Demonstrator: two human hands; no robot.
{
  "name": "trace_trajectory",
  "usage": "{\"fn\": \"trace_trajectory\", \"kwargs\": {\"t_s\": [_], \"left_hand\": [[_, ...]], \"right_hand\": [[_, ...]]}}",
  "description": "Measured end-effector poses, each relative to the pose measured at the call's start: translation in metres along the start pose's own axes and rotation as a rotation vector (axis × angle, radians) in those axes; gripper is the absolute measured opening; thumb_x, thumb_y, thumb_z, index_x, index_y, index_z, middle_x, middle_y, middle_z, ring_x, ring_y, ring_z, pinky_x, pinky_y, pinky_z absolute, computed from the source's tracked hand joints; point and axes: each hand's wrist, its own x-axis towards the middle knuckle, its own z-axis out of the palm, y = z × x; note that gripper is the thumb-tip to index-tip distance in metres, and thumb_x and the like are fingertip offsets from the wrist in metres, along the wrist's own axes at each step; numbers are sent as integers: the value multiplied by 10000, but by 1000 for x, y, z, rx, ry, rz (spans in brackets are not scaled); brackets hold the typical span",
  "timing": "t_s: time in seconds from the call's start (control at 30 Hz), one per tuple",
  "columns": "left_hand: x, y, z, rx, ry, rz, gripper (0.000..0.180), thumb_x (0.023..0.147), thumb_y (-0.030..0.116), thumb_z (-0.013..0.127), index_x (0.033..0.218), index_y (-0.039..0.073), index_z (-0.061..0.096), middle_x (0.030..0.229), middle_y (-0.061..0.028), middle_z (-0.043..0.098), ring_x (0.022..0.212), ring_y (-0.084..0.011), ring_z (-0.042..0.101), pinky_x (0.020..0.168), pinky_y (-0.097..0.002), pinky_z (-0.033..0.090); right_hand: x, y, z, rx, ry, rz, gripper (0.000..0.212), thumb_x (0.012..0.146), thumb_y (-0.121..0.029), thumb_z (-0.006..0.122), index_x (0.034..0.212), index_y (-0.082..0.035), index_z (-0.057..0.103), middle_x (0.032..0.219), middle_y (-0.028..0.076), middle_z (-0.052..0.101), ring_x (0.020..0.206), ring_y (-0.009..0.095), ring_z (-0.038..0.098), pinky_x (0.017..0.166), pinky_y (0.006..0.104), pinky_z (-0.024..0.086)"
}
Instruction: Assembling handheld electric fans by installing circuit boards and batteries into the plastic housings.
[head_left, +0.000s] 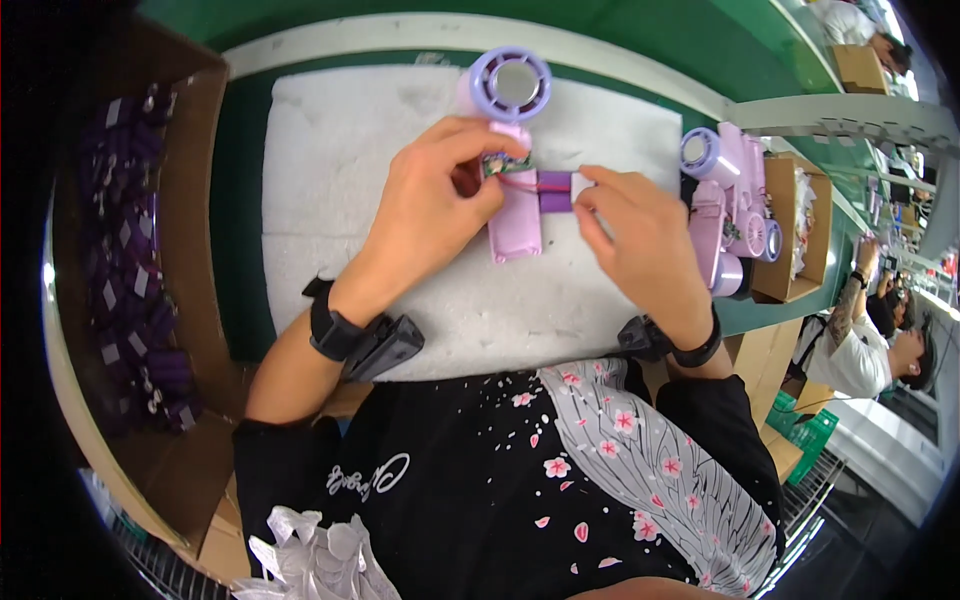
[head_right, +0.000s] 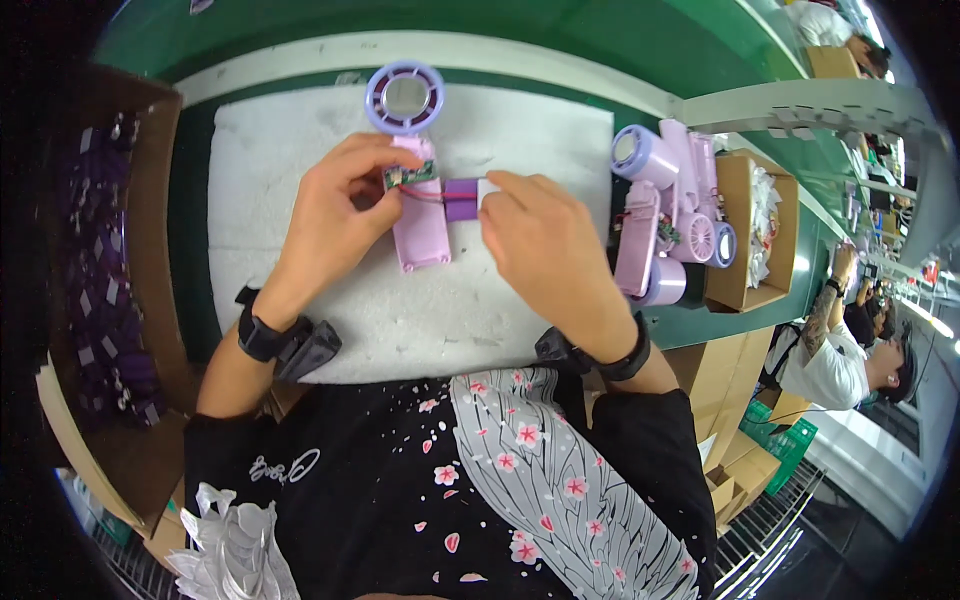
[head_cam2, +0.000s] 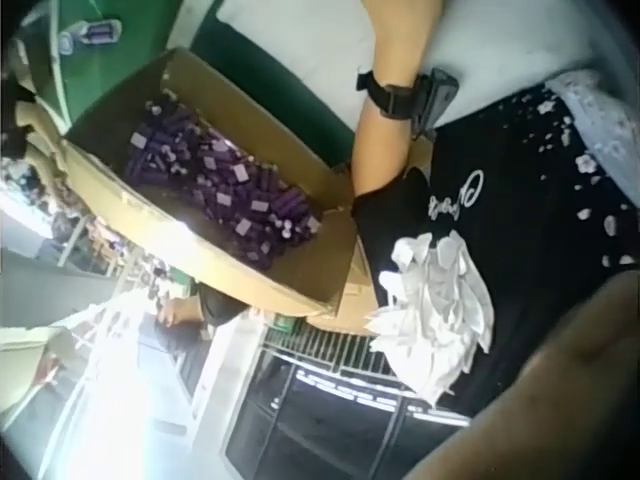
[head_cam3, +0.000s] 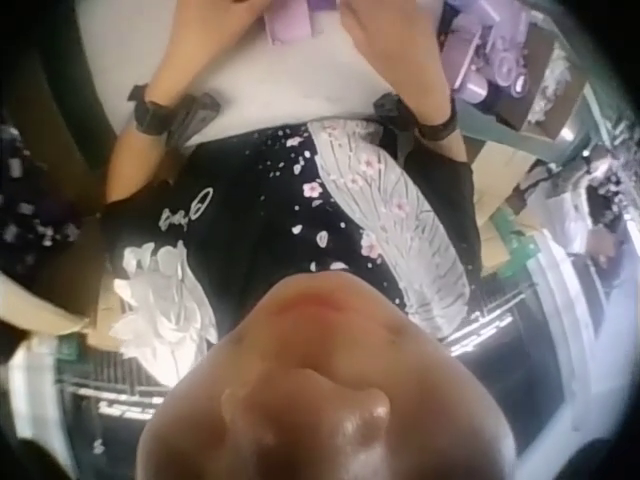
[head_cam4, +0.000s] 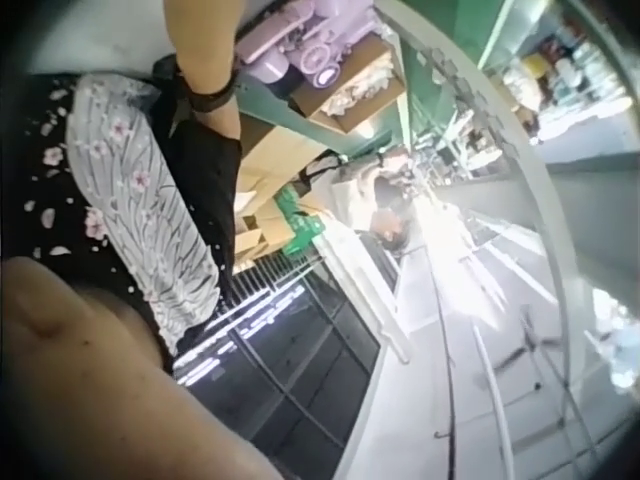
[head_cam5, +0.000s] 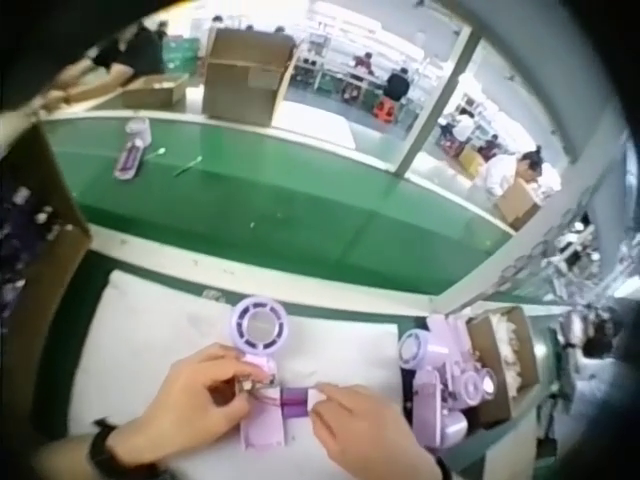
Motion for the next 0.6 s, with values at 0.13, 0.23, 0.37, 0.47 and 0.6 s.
{"fn": "trace_trajectory", "kwargs": {"t_s": [0.13, 0.23, 0.37, 0.47, 0.6], "left_hand": [[-5, -2, 3, 20, -6, -53, 311, 752, -40, 613, 1031, 58, 708, 1045, -79, 637, 706, -131, 590, 654, -239, 498], [-3, -3, 1, 35, -66, -112, 339, 763, -80, 582, 1074, 21, 675, 1109, -69, 585, 846, -102, 578, 709, -209, 502], [-4, -5, 0, 16, -62, -106, 325, 766, -77, 586, 1066, 11, 672, 1098, -67, 585, 835, -102, 582, 711, -210, 502], [-2, -9, 2, 23, -27, -79, 313, 755, -60, 604, 1041, 32, 692, 1068, -73, 610, 769, -120, 587, 688, -226, 502], [-1, -10, 4, 8, -6, -84, 311, 750, -55, 611, 1037, 33, 695, 1051, -69, 622, 744, -124, 588, 687, -232, 502]], "right_hand": [[-3, -1, 8, -72, -38, -18, 147, 761, 4, 683, 865, 29, 583, 1051, 159, 624, 868, 327, 618, 741, 391, 520], [-6, 2, 14, -79, -93, 32, 167, 769, 4, 668, 886, 31, 553, 1054, 164, 579, 872, 335, 595, 750, 401, 516], [-6, 15, 9, -55, -54, -100, 162, 785, 5, 642, 909, 25, 541, 1056, 161, 549, 839, 309, 585, 728, 387, 513], [-5, 25, -4, 302, -100, 193, 113, 797, 10, 620, 884, 18, 548, 972, 149, 563, 787, 268, 593, 689, 352, 505], [12, 50, -45, 246, -236, 144, 84, 811, -8, 611, 858, 22, 547, 823, 126, 582, 712, 233, 600, 649, 312, 493]]}}
